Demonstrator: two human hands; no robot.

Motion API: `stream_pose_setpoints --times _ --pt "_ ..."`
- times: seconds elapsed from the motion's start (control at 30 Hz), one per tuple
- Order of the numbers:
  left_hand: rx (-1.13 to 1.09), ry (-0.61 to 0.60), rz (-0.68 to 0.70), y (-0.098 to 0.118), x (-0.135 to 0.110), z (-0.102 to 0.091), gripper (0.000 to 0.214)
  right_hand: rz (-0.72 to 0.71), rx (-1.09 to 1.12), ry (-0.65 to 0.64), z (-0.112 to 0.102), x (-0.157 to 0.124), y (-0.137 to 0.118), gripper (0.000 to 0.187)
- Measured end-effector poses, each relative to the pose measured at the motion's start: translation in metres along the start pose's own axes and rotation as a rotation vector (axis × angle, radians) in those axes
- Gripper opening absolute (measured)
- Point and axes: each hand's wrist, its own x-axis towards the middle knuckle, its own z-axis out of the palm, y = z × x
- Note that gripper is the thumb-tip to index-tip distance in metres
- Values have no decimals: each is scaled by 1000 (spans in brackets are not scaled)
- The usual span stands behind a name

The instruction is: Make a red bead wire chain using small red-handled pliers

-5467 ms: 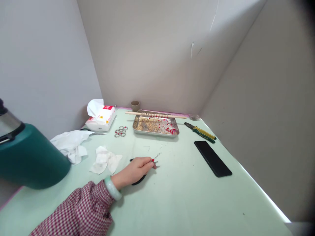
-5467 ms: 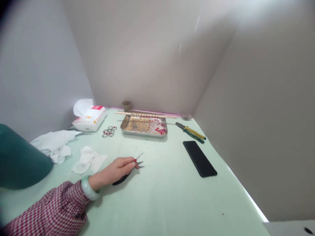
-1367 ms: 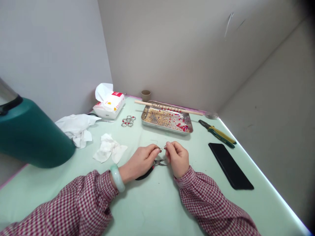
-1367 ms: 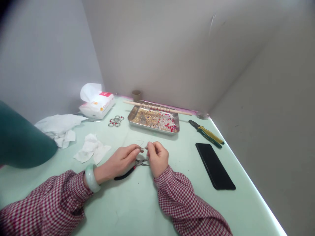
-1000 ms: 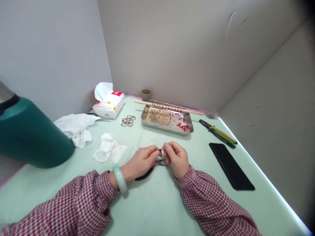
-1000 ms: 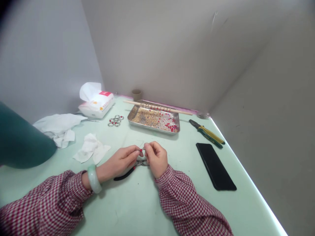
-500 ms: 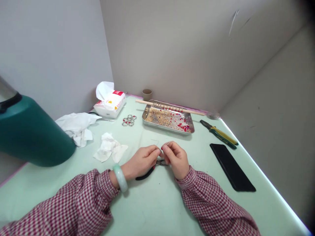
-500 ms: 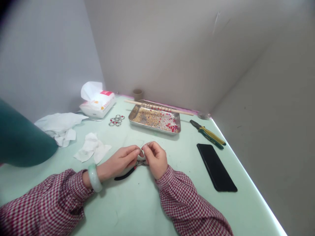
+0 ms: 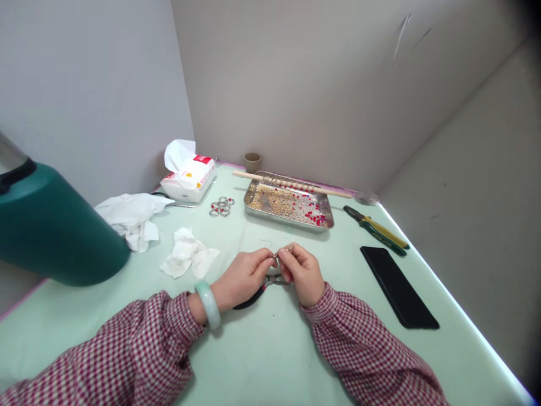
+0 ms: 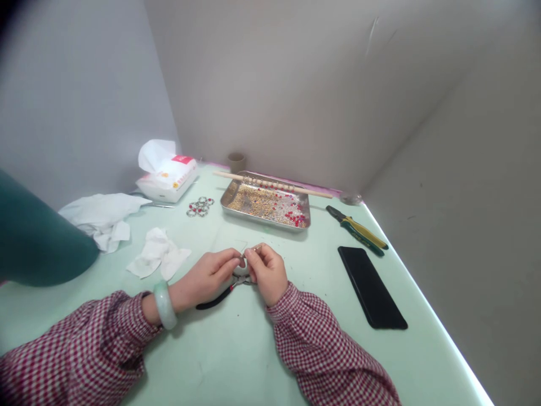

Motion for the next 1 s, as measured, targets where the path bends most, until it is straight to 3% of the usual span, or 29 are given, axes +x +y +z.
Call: stream_pose_setpoints --times 0.2,0.63,0.83,1.0 --pt "-179 -46 -48 4 0 -2 26 -51 -6 67 -1 -1 2 27" --pt "-218 -108 -45 5 -1 -3 22 -64 -7 122 -2 -1 1 27" --pt "-237 -107 -13 3 -1 -4 21 6 107 90 -4 1 5 28" --pt "-306 -117 -48 2 -1 -2 21 -30 77 149 -3 1 3 27"
